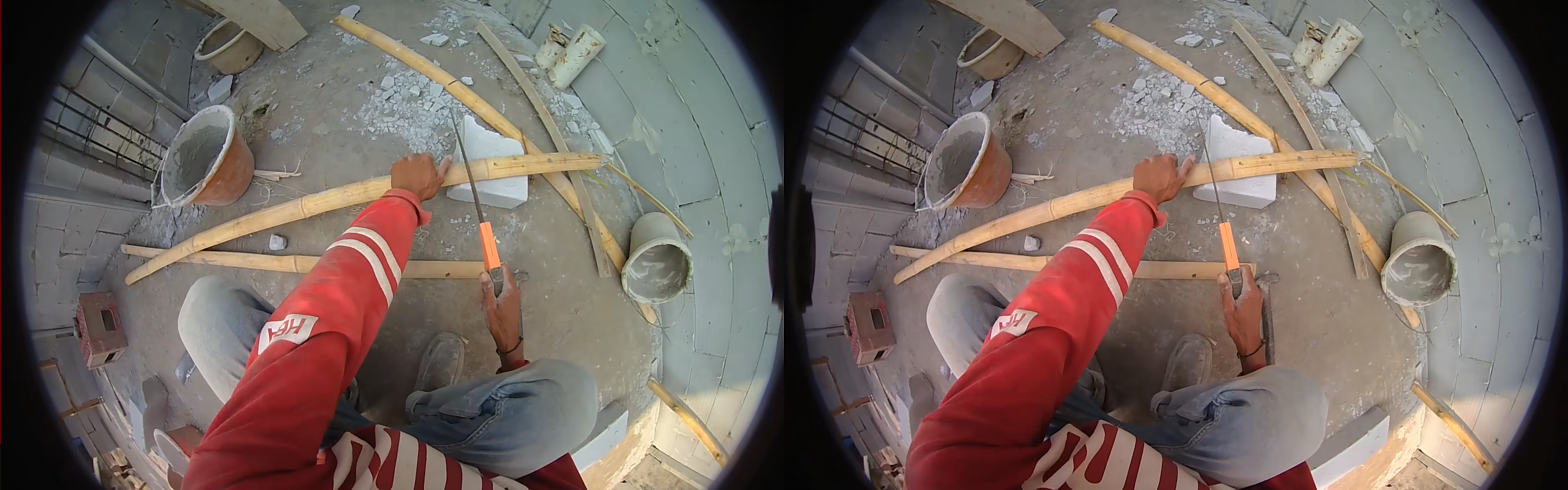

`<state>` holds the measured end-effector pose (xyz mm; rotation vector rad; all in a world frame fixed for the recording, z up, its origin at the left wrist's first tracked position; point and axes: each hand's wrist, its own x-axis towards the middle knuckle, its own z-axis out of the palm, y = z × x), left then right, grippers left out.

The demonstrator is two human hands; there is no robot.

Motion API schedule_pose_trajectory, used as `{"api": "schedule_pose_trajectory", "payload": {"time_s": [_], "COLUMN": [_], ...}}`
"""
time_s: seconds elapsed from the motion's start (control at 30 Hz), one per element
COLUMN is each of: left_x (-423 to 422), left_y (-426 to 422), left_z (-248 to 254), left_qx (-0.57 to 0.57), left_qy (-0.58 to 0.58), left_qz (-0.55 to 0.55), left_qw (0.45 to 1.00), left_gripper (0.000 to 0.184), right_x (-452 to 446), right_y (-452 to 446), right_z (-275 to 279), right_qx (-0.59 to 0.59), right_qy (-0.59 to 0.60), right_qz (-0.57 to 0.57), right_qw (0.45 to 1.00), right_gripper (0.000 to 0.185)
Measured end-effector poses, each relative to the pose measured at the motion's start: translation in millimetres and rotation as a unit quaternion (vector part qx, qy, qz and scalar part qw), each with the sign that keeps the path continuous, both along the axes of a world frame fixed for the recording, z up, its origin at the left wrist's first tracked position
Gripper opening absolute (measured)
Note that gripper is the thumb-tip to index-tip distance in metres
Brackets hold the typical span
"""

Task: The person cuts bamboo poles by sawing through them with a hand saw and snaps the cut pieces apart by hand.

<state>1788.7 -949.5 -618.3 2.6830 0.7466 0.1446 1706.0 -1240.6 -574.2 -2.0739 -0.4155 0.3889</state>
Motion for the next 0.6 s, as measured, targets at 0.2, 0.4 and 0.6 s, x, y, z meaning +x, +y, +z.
{"api": "schedule_pose_trajectory", "payload": {"time_s": [0.2, 0.4, 0.6], "left_x": [7, 17, 12], "left_y": [-17, -32, -32], "left_z": [11, 6, 7], "left_qx": [-0.057, -0.079, -0.03], "left_qy": [-0.02, -0.023, -0.019], "left_qz": [-0.004, 0.011, -0.009], "left_qw": [0.998, 0.997, 0.999], "left_gripper": [0.063, 0.056, 0.065], "right_x": [4, 0, -5], "right_y": [-17, -17, -13], "right_z": [-2, 17, 9], "right_qx": [0.077, 0.011, 0.03], "right_qy": [0.054, 0.092, 0.061], "right_qz": [0.014, -0.006, 0.009], "right_qw": [0.995, 0.996, 0.998], "right_gripper": [0.038, 0.051, 0.049]}}
